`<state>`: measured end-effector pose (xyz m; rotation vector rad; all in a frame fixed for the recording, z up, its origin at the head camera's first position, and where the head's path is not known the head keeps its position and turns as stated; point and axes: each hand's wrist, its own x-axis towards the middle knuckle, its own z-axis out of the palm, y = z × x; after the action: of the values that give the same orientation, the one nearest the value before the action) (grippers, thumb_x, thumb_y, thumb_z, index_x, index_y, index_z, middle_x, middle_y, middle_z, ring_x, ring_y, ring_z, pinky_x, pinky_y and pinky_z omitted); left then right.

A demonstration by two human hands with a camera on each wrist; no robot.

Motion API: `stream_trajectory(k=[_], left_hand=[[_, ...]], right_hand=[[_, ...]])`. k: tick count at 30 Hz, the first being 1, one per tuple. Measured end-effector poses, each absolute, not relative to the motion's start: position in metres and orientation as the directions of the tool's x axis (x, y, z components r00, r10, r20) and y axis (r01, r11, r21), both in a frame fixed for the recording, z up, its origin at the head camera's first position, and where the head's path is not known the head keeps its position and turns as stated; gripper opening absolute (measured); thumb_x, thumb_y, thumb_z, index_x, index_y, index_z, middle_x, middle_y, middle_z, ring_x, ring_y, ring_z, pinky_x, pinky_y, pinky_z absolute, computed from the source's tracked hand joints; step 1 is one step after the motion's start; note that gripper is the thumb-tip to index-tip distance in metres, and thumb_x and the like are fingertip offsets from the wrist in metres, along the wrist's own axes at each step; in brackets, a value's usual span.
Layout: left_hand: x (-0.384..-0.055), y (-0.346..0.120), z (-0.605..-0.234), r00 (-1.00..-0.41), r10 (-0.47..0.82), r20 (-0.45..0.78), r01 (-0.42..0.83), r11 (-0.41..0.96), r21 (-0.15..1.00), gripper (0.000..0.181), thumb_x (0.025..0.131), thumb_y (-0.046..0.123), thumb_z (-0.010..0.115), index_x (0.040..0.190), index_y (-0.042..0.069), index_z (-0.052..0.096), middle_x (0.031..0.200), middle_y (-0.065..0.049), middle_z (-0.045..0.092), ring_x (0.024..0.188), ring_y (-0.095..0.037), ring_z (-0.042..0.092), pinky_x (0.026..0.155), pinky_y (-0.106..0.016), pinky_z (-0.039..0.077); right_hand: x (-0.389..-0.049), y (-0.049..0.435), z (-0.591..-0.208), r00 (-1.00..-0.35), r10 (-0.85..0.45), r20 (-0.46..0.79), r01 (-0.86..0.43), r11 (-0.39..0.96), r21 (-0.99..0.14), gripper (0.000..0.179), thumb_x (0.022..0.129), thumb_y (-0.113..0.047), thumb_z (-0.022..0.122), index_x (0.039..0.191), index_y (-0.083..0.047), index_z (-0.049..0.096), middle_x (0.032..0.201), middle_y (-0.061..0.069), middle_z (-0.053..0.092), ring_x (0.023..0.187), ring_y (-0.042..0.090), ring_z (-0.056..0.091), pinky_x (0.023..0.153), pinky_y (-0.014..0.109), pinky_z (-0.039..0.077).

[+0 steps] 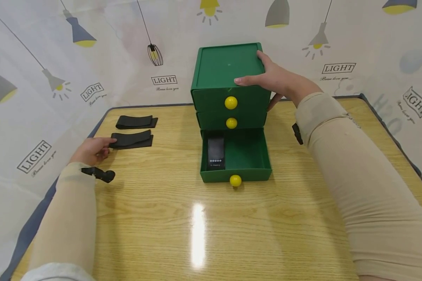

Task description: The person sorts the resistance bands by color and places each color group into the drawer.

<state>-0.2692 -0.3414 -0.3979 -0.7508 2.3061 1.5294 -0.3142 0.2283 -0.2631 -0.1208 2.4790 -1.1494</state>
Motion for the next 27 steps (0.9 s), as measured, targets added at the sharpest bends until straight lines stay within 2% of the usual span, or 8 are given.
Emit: stream_trajectory(k=[4, 7, 9, 12, 17, 22, 25, 27], left_hand=[[-0.2674, -0.3393, -0.397, -0.832, -0.264, -0.488, -0.552, 0.309, 0.774, 0.062, 0.104, 0.023, 0.067, 0.158, 0.006, 0.041, 0.096, 0.005, 0.053, 0.062, -0.005, 0.049, 0.062, -0.022, 0.046], [-0.2659, -0.3392, -0.3977, -0.844, -0.239, -0.48, -0.535, 0.312, 0.785, 0.067, 0.106, 0.02, 0.065, 0.166, 0.01, 0.037, 0.127, -0.001, 0.056, 0.062, -0.002, 0.048, 0.063, -0.02, 0.046], [-0.2656, -0.3396, -0.3986, -0.849, -0.227, -0.477, -0.528, 0.31, 0.791, 0.068, 0.107, 0.019, 0.063, 0.168, 0.012, 0.032, 0.149, -0.004, 0.047, 0.063, -0.001, 0.047, 0.064, -0.018, 0.046], [-0.2663, -0.3409, -0.3997, -0.85, -0.223, -0.478, -0.526, 0.309, 0.792, 0.069, 0.108, 0.022, 0.062, 0.169, 0.015, 0.03, 0.162, -0.004, 0.039, 0.064, 0.0, 0.047, 0.065, -0.017, 0.047], [-0.2681, -0.3417, -0.4012, -0.845, -0.244, -0.476, -0.534, 0.325, 0.781, 0.063, 0.108, 0.034, 0.063, 0.165, 0.019, 0.041, 0.123, 0.006, 0.055, 0.065, -0.002, 0.049, 0.066, -0.02, 0.047], [-0.2713, -0.342, -0.4033, -0.844, -0.277, -0.459, -0.533, 0.337, 0.776, 0.051, 0.105, 0.042, 0.065, 0.148, 0.014, 0.057, 0.076, 0.01, 0.048, 0.061, -0.006, 0.049, 0.063, -0.024, 0.045], [-0.272, -0.3423, -0.404, -0.845, -0.281, -0.454, -0.531, 0.349, 0.772, 0.047, 0.105, 0.042, 0.065, 0.142, 0.013, 0.057, 0.068, 0.011, 0.044, 0.061, -0.007, 0.049, 0.063, -0.025, 0.045], [-0.2714, -0.3427, -0.4042, -0.848, -0.271, -0.456, -0.529, 0.359, 0.769, 0.05, 0.106, 0.04, 0.064, 0.147, 0.013, 0.056, 0.074, 0.01, 0.047, 0.063, -0.007, 0.05, 0.064, -0.024, 0.046]], right_hand=[[-0.314, 0.2286, -0.2637, -0.915, -0.241, -0.323, 0.091, 0.656, -0.749, 0.119, 0.094, -0.069, 0.065, 0.159, -0.049, -0.033, 0.179, 0.008, -0.022, 0.158, 0.053, 0.028, 0.088, 0.059, 0.064], [-0.3148, 0.2289, -0.264, -0.915, -0.242, -0.322, 0.091, 0.655, -0.75, 0.119, 0.094, -0.069, 0.065, 0.159, -0.049, -0.032, 0.179, 0.007, -0.022, 0.158, 0.053, 0.028, 0.088, 0.06, 0.064], [-0.3154, 0.229, -0.2644, -0.915, -0.244, -0.321, 0.09, 0.654, -0.751, 0.119, 0.094, -0.069, 0.065, 0.16, -0.049, -0.032, 0.179, 0.007, -0.022, 0.158, 0.053, 0.027, 0.088, 0.06, 0.063], [-0.3157, 0.2289, -0.2646, -0.916, -0.245, -0.319, 0.087, 0.654, -0.752, 0.118, 0.094, -0.069, 0.065, 0.16, -0.049, -0.032, 0.179, 0.007, -0.023, 0.159, 0.053, 0.026, 0.088, 0.06, 0.064], [-0.3153, 0.2285, -0.2636, -0.917, -0.244, -0.316, 0.085, 0.655, -0.751, 0.118, 0.094, -0.069, 0.064, 0.16, -0.049, -0.032, 0.178, 0.006, -0.024, 0.16, 0.053, 0.024, 0.088, 0.06, 0.063], [-0.3148, 0.2281, -0.263, -0.919, -0.24, -0.313, 0.085, 0.654, -0.752, 0.119, 0.094, -0.069, 0.065, 0.16, -0.048, -0.031, 0.178, 0.006, -0.024, 0.159, 0.053, 0.025, 0.088, 0.06, 0.063], [-0.3137, 0.2277, -0.2625, -0.919, -0.24, -0.314, 0.086, 0.652, -0.753, 0.119, 0.094, -0.069, 0.065, 0.16, -0.048, -0.031, 0.178, 0.006, -0.024, 0.159, 0.054, 0.025, 0.087, 0.06, 0.064], [-0.3128, 0.2274, -0.2622, -0.918, -0.242, -0.314, 0.087, 0.651, -0.754, 0.119, 0.094, -0.069, 0.065, 0.161, -0.048, -0.031, 0.178, 0.006, -0.024, 0.159, 0.054, 0.026, 0.087, 0.06, 0.064]])
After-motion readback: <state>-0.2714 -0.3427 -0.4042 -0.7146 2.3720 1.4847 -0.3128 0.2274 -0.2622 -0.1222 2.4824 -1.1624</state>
